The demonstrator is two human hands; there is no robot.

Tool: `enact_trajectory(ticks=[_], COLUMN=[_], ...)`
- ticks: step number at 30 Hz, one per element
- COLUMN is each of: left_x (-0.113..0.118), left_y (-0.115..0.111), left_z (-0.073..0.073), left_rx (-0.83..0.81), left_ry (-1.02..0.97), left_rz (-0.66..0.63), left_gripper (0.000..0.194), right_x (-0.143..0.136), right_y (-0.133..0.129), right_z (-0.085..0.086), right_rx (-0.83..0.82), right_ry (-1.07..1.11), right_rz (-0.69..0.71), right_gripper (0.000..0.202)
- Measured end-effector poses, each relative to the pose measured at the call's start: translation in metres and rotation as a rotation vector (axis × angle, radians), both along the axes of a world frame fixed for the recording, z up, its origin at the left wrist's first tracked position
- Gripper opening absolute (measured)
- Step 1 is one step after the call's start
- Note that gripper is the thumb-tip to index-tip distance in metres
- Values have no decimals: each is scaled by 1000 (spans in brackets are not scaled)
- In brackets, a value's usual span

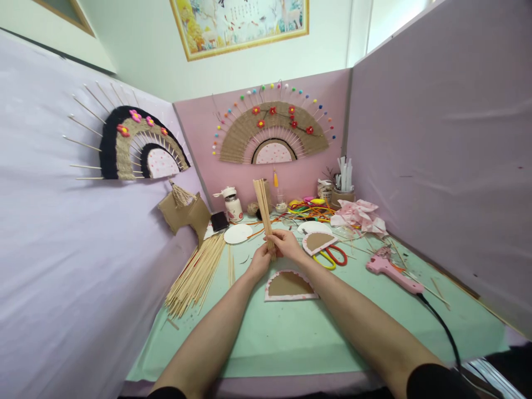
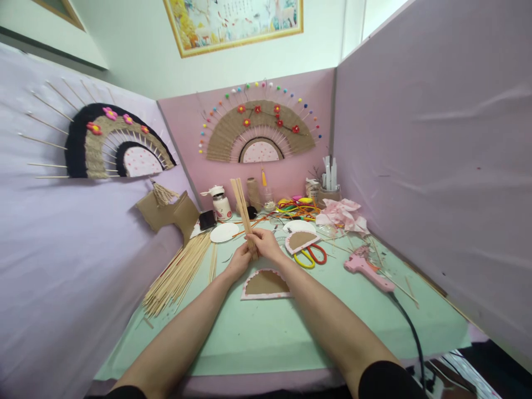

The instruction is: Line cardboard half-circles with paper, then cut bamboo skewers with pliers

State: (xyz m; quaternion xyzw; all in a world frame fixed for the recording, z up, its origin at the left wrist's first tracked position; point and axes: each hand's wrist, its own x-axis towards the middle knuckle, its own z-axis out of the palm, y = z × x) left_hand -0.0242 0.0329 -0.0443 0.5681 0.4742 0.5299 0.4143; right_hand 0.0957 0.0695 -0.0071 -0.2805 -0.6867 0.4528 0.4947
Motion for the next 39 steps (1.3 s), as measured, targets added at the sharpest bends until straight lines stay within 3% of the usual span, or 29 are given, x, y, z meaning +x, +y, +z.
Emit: enact_trajectory(ticks=[8, 15, 21, 29, 35, 39], left_x=[1, -2, -3, -5, -3, -3], left_y=[-2, 1, 4, 6, 2, 0], left_z=[-1, -6, -10, -15, -8, -7], left_rx=[-27, -59, -78, -64, -31, -35], left_ry=[-130, -180, -199, -200, -130, -129], left_rz=[-54, -62, -60, -75, -92, -100], left_gripper=[50, 53, 54, 48, 43, 44], right_x=[0, 5, 5, 4, 3, 3], right_y=[3, -1, -6, -10, -6, -6], right_z=[-5, -8, -7, -5, -8, -7], right_rx=[128, 98, 172, 79, 35, 59], right_ry=[16, -9, -30, 23, 17, -8], right_rz=[-190, -193, -281, -246, -199, -186], right_gripper=[19, 24, 22, 6, 22, 19])
